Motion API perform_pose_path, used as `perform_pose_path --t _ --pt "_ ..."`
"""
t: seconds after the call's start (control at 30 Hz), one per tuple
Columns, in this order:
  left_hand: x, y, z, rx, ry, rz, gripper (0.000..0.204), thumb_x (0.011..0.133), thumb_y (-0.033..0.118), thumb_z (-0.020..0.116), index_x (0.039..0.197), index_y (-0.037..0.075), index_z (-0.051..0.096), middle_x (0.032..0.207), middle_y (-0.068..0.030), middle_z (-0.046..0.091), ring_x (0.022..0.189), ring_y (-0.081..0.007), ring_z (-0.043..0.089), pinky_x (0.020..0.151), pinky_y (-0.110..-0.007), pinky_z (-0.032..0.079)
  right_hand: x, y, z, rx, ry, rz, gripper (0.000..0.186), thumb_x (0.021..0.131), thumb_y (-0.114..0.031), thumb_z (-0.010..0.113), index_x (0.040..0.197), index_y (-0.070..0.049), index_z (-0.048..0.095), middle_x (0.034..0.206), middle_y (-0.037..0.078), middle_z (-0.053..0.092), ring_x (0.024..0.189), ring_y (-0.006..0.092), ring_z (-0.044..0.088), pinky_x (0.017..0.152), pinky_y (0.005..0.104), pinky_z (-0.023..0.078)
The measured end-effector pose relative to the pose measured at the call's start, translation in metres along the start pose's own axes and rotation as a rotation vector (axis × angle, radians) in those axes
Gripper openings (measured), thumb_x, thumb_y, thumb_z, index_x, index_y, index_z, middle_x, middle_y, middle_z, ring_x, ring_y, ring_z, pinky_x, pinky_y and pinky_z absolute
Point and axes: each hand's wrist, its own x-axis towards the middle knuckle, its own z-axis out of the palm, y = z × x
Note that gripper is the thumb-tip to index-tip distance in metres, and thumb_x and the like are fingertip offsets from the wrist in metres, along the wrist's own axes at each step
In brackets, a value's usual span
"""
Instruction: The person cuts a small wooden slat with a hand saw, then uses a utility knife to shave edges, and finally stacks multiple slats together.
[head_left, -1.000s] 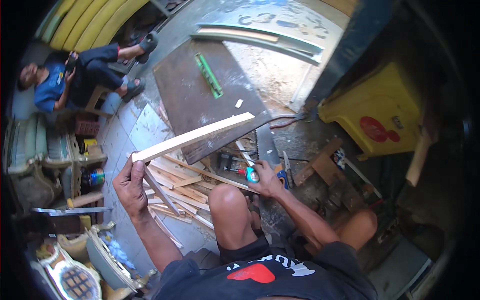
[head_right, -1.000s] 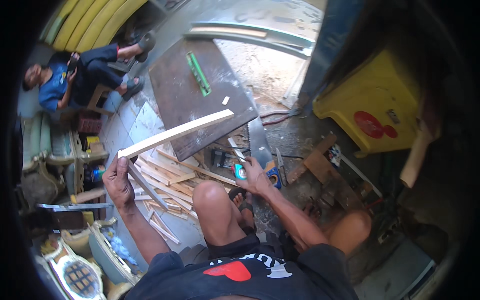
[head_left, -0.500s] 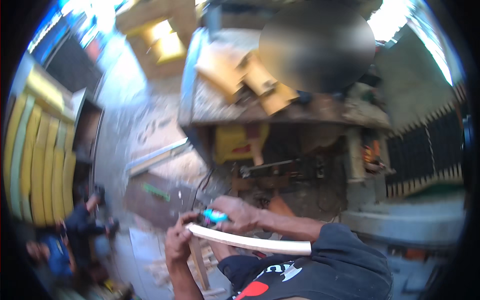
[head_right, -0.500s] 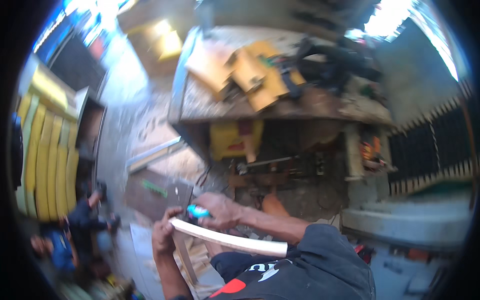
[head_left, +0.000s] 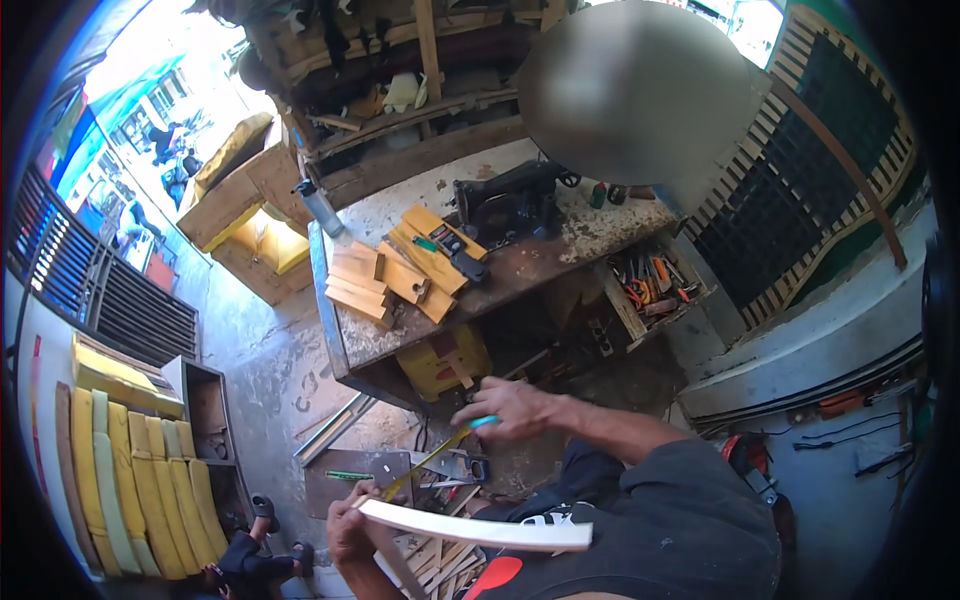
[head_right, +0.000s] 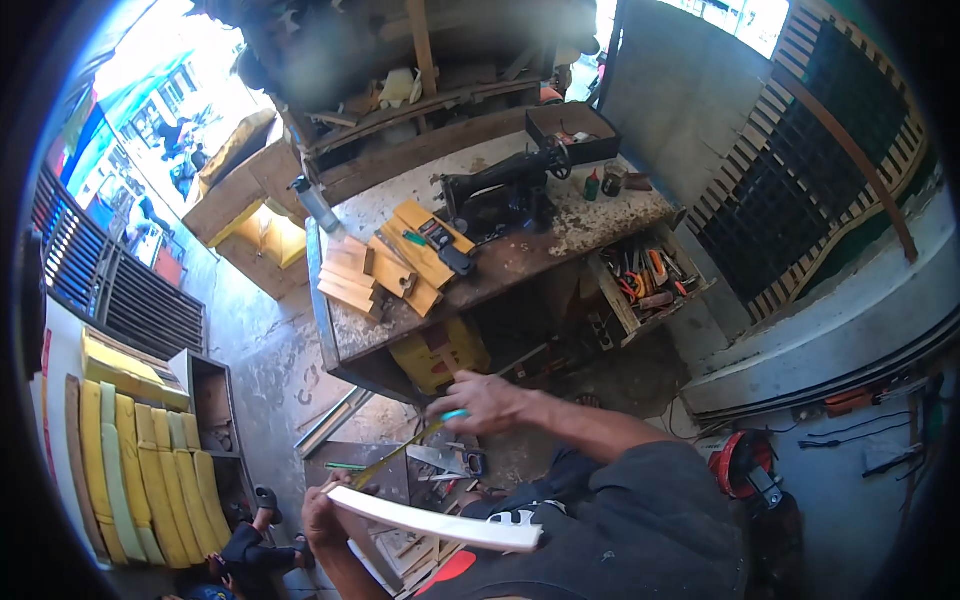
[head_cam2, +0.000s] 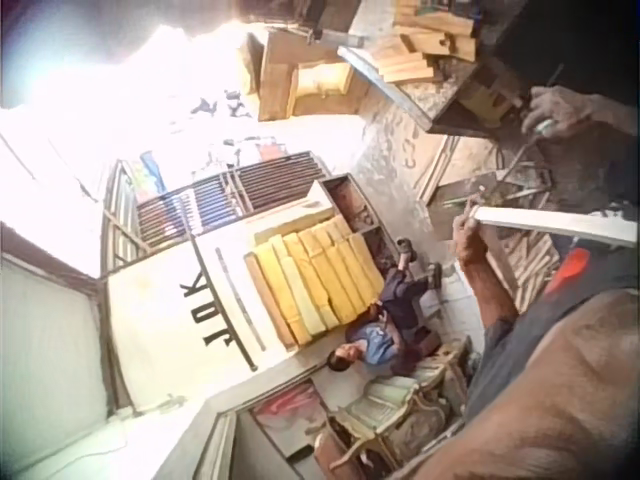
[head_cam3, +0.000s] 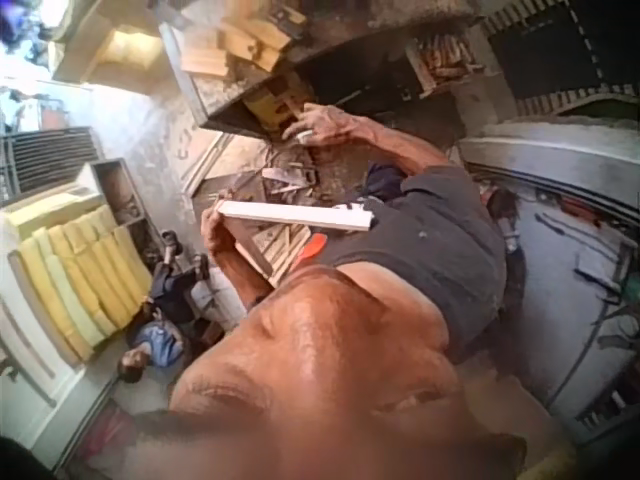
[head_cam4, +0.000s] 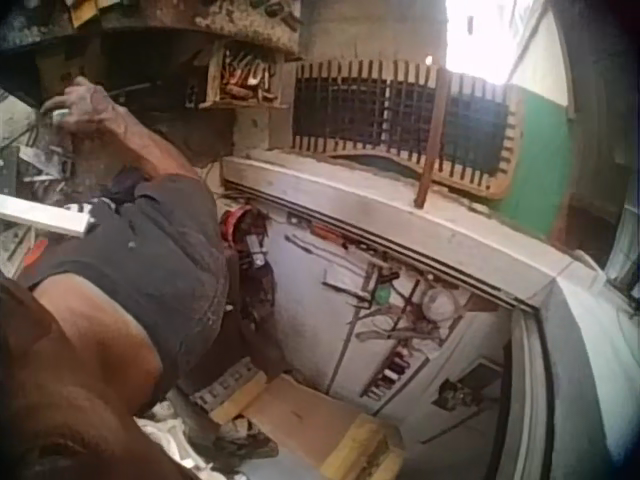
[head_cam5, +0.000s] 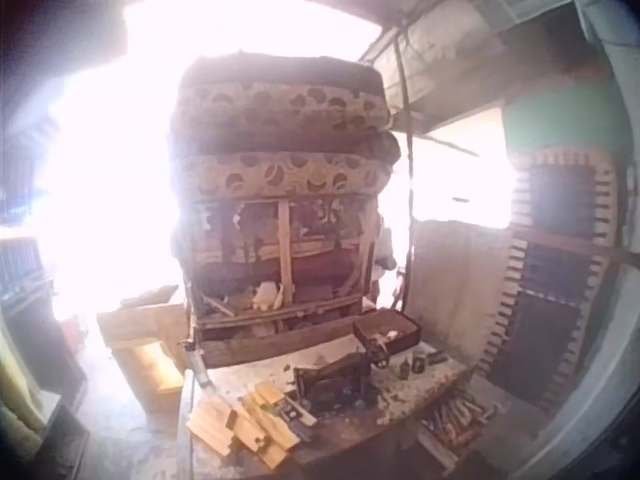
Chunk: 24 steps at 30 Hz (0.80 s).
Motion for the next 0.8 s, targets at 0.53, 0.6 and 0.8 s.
perform_pose_path --t 0.53,0.6,0.8 --pt "0.214 -0.092 0.311 0.486 0.399 -0.035 0.035 0.088 0.022 0.078 0.098 -0.011 0.075 0.097 -0.0077 0.069 0.087 -0.0167 0.063 0.086 -0.03 0.048 -0.133 0.255 -0.119 0.381 0.036 0.012 0.092 0.091 -0.043 0.076 0.165 -0.02 0.026 0.145 0.025 0.046 0.135 0.0413 0.051 0.113 0.0445 0.044" --pt "0.214 -0.09 0.335 0.456 0.514 -0.016 0.036 0.086 0.022 0.08 0.1 -0.01 0.075 0.099 -0.0077 0.07 0.091 -0.0177 0.064 0.087 -0.031 0.049 -0.11 0.24 -0.165 0.383 -0.002 -0.045 0.095 0.089 -0.041 0.078 0.165 -0.017 0.026 0.148 0.025 0.044 0.136 0.0424 0.049 0.115 0.0449 0.042" --pt "0.237 -0.082 0.422 0.377 0.346 0.173 0.054 0.075 0.032 0.087 0.103 -0.012 0.074 0.113 -0.013 0.063 0.1 -0.0211 0.061 0.087 -0.031 0.048 -0.073 0.266 -0.227 0.187 0.049 -0.346 0.092 0.083 -0.044 0.08 0.16 -0.018 0.037 0.153 0.022 0.041 0.141 0.0439 0.042 0.118 0.0468 0.038"
